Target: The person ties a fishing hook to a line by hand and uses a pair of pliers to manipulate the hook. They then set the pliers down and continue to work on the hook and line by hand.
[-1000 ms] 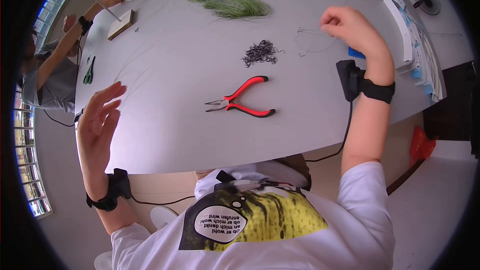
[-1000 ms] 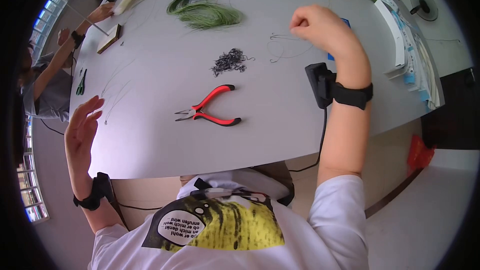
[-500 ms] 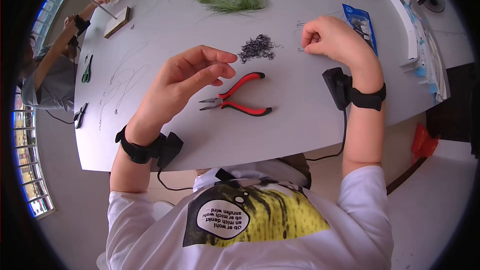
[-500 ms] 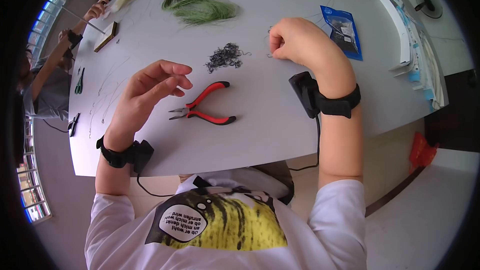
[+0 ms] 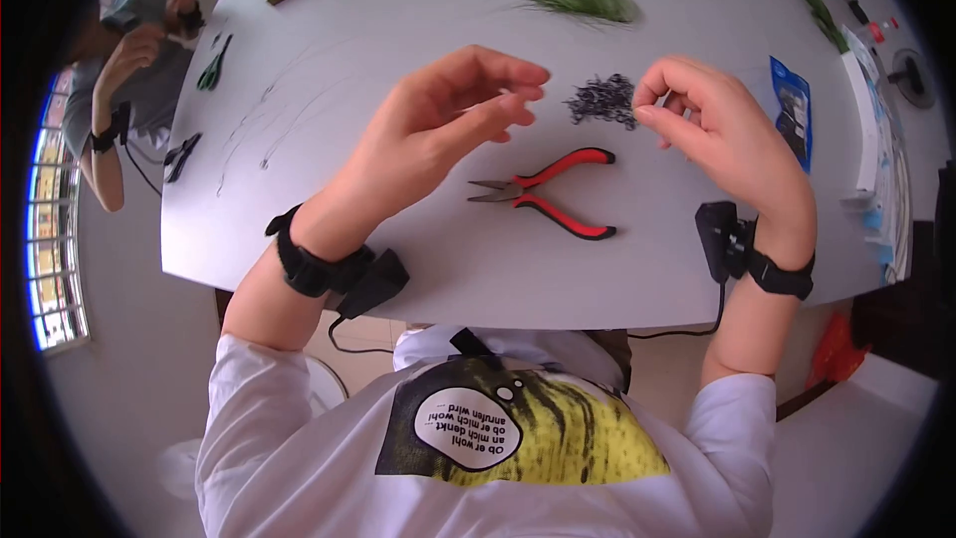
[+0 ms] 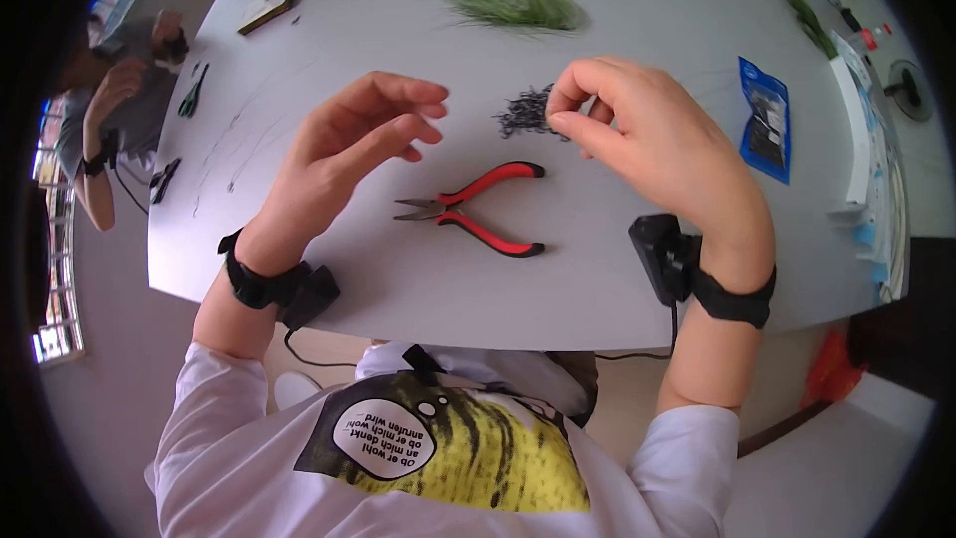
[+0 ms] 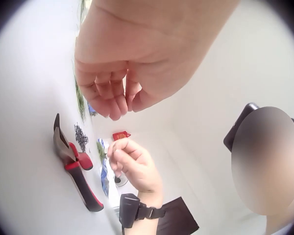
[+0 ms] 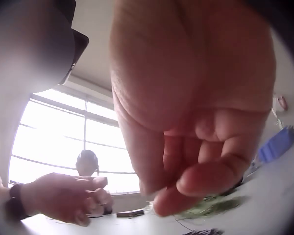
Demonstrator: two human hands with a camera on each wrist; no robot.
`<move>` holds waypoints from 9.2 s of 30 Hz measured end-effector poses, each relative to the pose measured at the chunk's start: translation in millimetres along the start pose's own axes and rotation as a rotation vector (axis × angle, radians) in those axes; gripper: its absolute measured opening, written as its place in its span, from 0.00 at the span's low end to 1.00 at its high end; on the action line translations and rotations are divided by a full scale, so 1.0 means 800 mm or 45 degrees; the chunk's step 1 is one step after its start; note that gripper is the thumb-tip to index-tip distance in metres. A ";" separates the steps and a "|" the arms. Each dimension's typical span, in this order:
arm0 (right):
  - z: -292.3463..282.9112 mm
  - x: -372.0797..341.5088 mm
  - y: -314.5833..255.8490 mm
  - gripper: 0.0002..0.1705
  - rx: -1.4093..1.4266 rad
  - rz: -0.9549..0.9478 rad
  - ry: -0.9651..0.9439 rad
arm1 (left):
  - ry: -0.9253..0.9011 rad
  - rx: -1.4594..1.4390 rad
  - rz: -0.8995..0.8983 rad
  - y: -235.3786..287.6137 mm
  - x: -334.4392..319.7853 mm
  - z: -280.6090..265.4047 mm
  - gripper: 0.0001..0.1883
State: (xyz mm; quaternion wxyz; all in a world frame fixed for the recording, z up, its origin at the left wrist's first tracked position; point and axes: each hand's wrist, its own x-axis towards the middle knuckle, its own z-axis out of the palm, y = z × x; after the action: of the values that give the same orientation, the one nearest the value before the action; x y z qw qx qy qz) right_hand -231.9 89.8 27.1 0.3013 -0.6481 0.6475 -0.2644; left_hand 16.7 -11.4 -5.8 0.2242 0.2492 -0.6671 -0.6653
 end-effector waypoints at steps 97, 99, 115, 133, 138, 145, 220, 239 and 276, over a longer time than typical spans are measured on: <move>0.028 0.007 -0.012 0.06 0.145 -0.053 0.193 | -0.047 0.063 0.041 -0.018 0.041 0.029 0.09; 0.027 0.008 -0.012 0.07 0.140 -0.033 0.171 | -0.048 0.056 0.038 -0.018 0.041 0.029 0.09; 0.029 0.011 -0.009 0.15 0.233 -0.047 0.232 | 0.036 -0.141 -0.092 -0.034 0.045 0.024 0.11; 0.034 0.013 0.001 0.17 0.368 -0.133 0.330 | 0.013 -0.135 -0.123 -0.030 0.044 0.024 0.07; 0.028 0.011 -0.007 0.19 0.403 -0.086 0.291 | 0.003 -0.128 -0.118 -0.031 0.044 0.023 0.08; 0.022 0.009 -0.007 0.24 0.404 -0.036 0.254 | -0.003 -0.142 -0.118 -0.033 0.043 0.023 0.07; -0.008 0.000 0.008 0.06 0.286 0.015 0.022 | -0.011 -0.319 -0.232 -0.021 0.039 0.027 0.12; -0.173 -0.093 0.121 0.15 2.039 -0.916 -0.055 | -0.024 -0.044 -0.056 -0.017 0.043 0.008 0.10; 0.020 0.016 0.012 0.05 -0.361 -0.379 0.329 | -0.097 0.059 -0.288 -0.014 0.042 0.027 0.12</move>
State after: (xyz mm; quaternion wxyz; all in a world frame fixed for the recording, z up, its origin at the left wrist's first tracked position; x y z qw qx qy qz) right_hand -226.8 78.0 8.7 0.0797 -0.7330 0.6087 -0.2931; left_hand -22.2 -15.8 -18.5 0.1164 0.3024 -0.6581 -0.6797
